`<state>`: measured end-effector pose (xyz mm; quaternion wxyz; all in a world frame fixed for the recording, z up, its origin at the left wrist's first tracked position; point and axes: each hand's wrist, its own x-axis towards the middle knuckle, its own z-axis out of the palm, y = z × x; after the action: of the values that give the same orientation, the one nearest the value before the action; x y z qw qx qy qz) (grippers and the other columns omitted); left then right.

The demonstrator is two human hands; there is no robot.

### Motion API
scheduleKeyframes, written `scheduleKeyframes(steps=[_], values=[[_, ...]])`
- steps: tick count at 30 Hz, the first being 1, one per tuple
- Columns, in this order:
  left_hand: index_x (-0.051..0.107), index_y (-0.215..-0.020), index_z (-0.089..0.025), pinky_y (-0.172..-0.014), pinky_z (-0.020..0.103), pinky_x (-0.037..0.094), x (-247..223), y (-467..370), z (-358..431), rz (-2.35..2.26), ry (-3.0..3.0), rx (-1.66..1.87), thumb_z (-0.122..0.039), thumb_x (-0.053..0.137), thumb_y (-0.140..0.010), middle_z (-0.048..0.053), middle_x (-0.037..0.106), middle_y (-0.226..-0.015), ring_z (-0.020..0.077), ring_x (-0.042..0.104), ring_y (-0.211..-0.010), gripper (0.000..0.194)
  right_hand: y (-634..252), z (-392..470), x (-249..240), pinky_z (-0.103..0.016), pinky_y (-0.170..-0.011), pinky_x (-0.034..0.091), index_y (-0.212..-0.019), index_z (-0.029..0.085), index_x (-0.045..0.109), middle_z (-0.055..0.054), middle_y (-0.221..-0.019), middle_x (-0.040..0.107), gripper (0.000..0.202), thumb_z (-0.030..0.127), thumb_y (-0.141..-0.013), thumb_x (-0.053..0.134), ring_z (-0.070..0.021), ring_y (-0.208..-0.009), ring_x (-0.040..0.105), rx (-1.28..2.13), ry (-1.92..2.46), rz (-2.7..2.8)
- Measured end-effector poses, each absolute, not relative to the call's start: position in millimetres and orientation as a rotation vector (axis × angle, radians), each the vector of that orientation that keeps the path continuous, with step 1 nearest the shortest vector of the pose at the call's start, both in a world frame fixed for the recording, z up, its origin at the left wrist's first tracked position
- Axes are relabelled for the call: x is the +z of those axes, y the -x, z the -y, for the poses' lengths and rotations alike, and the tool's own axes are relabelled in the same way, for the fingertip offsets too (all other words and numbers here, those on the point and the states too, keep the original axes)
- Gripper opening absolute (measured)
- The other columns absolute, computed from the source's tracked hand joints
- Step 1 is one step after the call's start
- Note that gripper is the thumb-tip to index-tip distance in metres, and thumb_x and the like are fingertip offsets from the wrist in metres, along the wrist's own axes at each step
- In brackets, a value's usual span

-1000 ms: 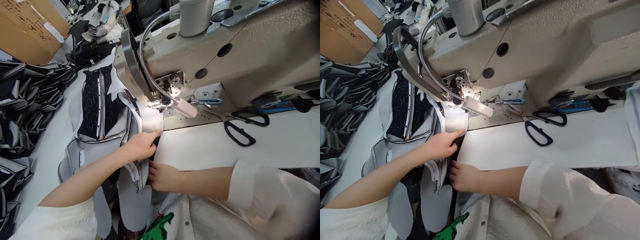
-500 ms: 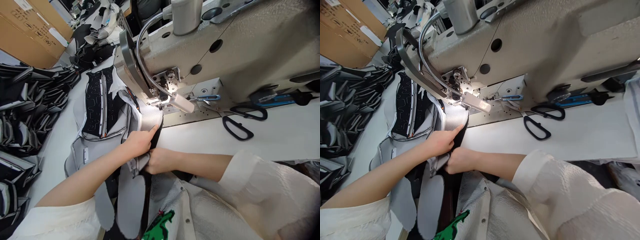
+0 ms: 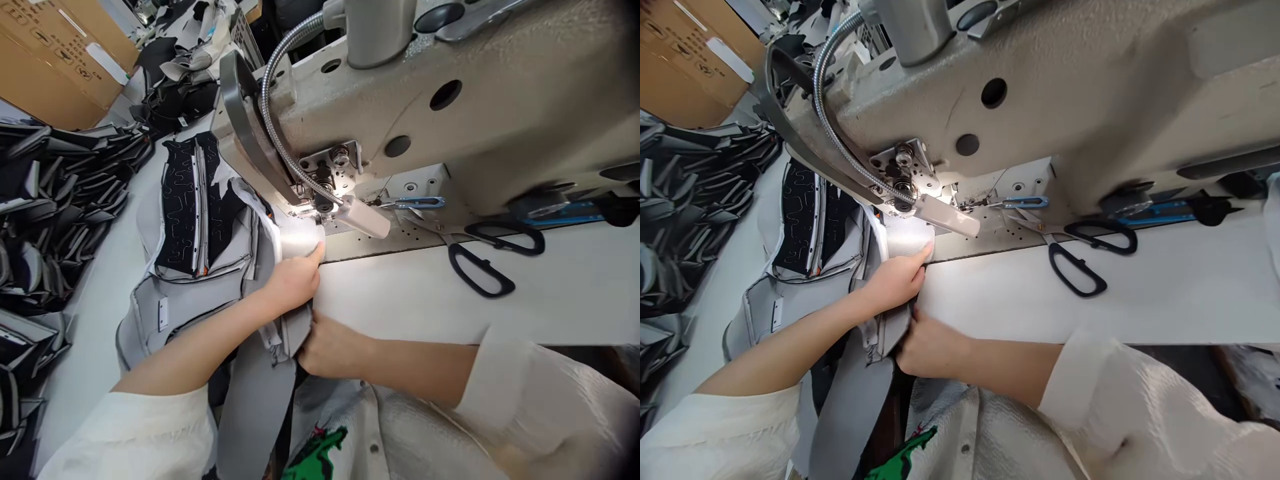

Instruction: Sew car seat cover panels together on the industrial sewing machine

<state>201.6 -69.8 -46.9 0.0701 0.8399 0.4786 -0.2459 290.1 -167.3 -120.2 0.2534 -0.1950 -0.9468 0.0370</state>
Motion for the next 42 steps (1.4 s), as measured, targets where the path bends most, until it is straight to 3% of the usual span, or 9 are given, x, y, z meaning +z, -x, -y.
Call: scheduleKeyframes(steps=[3,9,11,14,16,21,28,33,42], values=[[0.013,-0.148,-0.017,-0.071,0.037,0.049,-39,-209,65,-1.482,-2.482,-0.798,-0.02,0.032,-0.085,0.01,0.07,-0.088,0.0286,0.066,-0.083,0.066,-306,161,-117,-0.046,-0.088,0.039,-0.084,0.014,0.065,-0.008,-0.081,0.067,0.015,0.012,-0.082,0.05,-0.022,-0.075,0.059,0.074,0.554,2.57],[0.002,-0.148,-0.013,-0.067,0.036,0.051,-20,-209,82,-1.351,-2.405,-1.071,-0.022,0.046,-0.079,0.016,0.061,-0.114,0.0298,0.065,-0.088,0.082,-317,144,-113,-0.043,-0.094,0.038,-0.094,0.013,0.063,-0.008,-0.089,0.067,0.018,0.013,-0.087,0.046,-0.0211,-0.087,0.059,0.083,0.502,2.613],[0.004,-0.148,-0.016,-0.065,0.036,0.051,-21,-203,86,-1.371,-2.445,-1.211,-0.013,0.041,-0.082,0.015,0.062,-0.107,0.0278,0.066,-0.082,0.076,-313,140,-108,-0.043,-0.088,0.041,-0.097,0.011,0.062,-0.011,-0.091,0.067,0.021,0.012,-0.087,0.044,-0.0218,-0.087,0.06,0.038,0.48,2.613],[0.01,-0.148,-0.025,-0.063,0.034,0.05,-26,-190,84,-1.46,-2.607,-1.262,-0.005,0.03,-0.085,0.013,0.061,-0.1,0.0253,0.066,-0.08,0.07,-306,137,-99,-0.035,-0.069,0.045,-0.085,0.011,0.062,-0.01,-0.076,0.065,0.021,0.009,-0.085,0.042,-0.0185,-0.067,0.059,0.038,0.404,2.645],[0.011,-0.147,-0.029,-0.063,0.033,0.05,-28,-183,82,-1.486,-2.684,-1.199,-0.005,0.03,-0.086,0.011,0.059,-0.1,0.0242,0.065,-0.08,0.069,-305,138,-97,-0.033,-0.066,0.045,-0.08,0.012,0.061,-0.008,-0.071,0.063,0.019,0.01,-0.085,0.043,-0.0174,-0.064,0.059,0.098,0.391,2.643],[0.017,-0.147,-0.019,-0.063,0.031,0.051,-35,-187,89,-1.417,-2.67,-0.969,-0.021,0.041,-0.088,0.01,0.059,-0.1,0.0234,0.063,-0.084,0.064,-308,148,-105,-0.042,-0.084,0.043,-0.1,0.007,0.062,-0.015,-0.093,0.065,0.023,0.014,-0.086,0.045,-0.0233,-0.086,0.06,-0.058,0.527,2.613],[0.022,-0.146,-0.022,-0.057,0.029,0.048,-46,-184,92,-1.434,-2.835,-1.029,-0.007,0.025,-0.089,0.01,0.057,-0.093,0.0226,0.061,-0.08,0.059,-309,148,-99,-0.034,-0.062,0.046,-0.085,0.008,0.065,-0.013,-0.075,0.065,0.022,0.008,-0.084,0.042,-0.0189,-0.064,0.06,-0.047,0.418,2.652],[0.022,-0.145,-0.025,-0.061,0.028,0.049,-46,-182,84,-1.406,-2.699,-0.895,-0.012,0.035,-0.087,0.007,0.058,-0.096,0.0205,0.062,-0.081,0.062,-312,158,-102,-0.04,-0.068,0.049,-0.092,0.003,0.066,-0.021,-0.088,0.067,0.027,0.01,-0.083,0.041,-0.0261,-0.077,0.065,-0.181,0.456,2.627],[0.026,-0.143,-0.03,-0.066,0.03,0.05,-50,-198,65,-1.595,-2.672,-0.835,-0.011,0.037,-0.086,0.007,0.059,-0.097,0.0214,0.063,-0.084,0.062,-333,144,-112,-0.043,-0.091,0.047,-0.112,0.004,0.064,-0.018,-0.114,0.063,0.034,0.017,-0.088,0.042,-0.0303,-0.106,0.06,-0.143,0.542,2.637]])
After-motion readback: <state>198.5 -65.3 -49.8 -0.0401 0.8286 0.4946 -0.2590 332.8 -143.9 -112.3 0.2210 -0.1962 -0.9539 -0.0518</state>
